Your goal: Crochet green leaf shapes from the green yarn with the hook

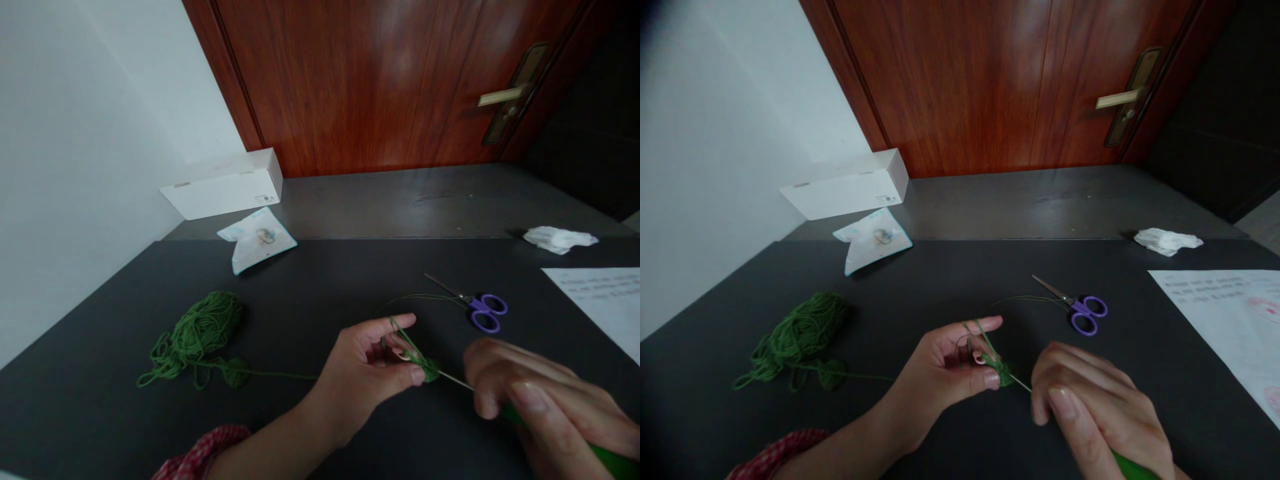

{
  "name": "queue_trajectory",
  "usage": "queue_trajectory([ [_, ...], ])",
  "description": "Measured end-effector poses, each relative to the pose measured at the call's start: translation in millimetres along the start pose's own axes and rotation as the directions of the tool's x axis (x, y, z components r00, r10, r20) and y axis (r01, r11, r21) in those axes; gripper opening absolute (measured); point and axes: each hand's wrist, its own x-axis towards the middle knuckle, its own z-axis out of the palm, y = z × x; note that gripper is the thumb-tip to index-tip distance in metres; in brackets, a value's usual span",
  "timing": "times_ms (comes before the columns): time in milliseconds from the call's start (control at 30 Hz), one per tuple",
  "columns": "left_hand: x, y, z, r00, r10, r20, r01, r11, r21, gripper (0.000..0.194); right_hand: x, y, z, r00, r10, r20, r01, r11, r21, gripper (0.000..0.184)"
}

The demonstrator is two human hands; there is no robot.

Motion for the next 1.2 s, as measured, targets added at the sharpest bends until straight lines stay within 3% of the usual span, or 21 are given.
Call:
queue_trajectory([
  [100, -0.6, 0.4, -0.4, 1.0, 0.004, 0.006, -0.004, 1.0, 0.001, 0.058, -3.2, 4.4, -2.5, 0.991, -0.034, 0.127, 0.031, 0.999, 0.025, 0.03],
  [400, 1.4, 1.0, -0.1, 1.0, 0.004, 0.03, -0.004, 1.0, -0.022, 0.056, -5.7, 3.5, -3.2, 0.993, 0.083, 0.078, -0.087, 0.995, 0.041, 0.034],
  [700, 0.8, 1.4, -0.1, 0.999, -0.008, 0.045, 0.009, 0.999, -0.037, 0.061, -8.2, 5.1, -4.5, 0.992, 0.091, 0.088, -0.1, 0.99, 0.098, 0.035],
  [933, 1.4, 0.6, 0.3, 0.997, -0.01, 0.073, 0.014, 0.999, -0.047, 0.053, -5.5, 4.3, -3.8, 0.986, 0.142, 0.088, -0.152, 0.98, 0.128, 0.037],
  [1067, 1.3, -0.9, 0.2, 0.997, -0.018, 0.071, 0.022, 0.998, -0.051, 0.062, -3.0, 4.1, -2.0, 0.988, 0.133, 0.081, -0.143, 0.982, 0.125, 0.037],
  [1200, 1.6, -0.1, -0.5, 0.997, -0.01, 0.083, 0.013, 0.999, -0.038, 0.042, -4.7, 5.0, -3.2, 0.988, 0.122, 0.098, -0.133, 0.984, 0.117, 0.036],
])
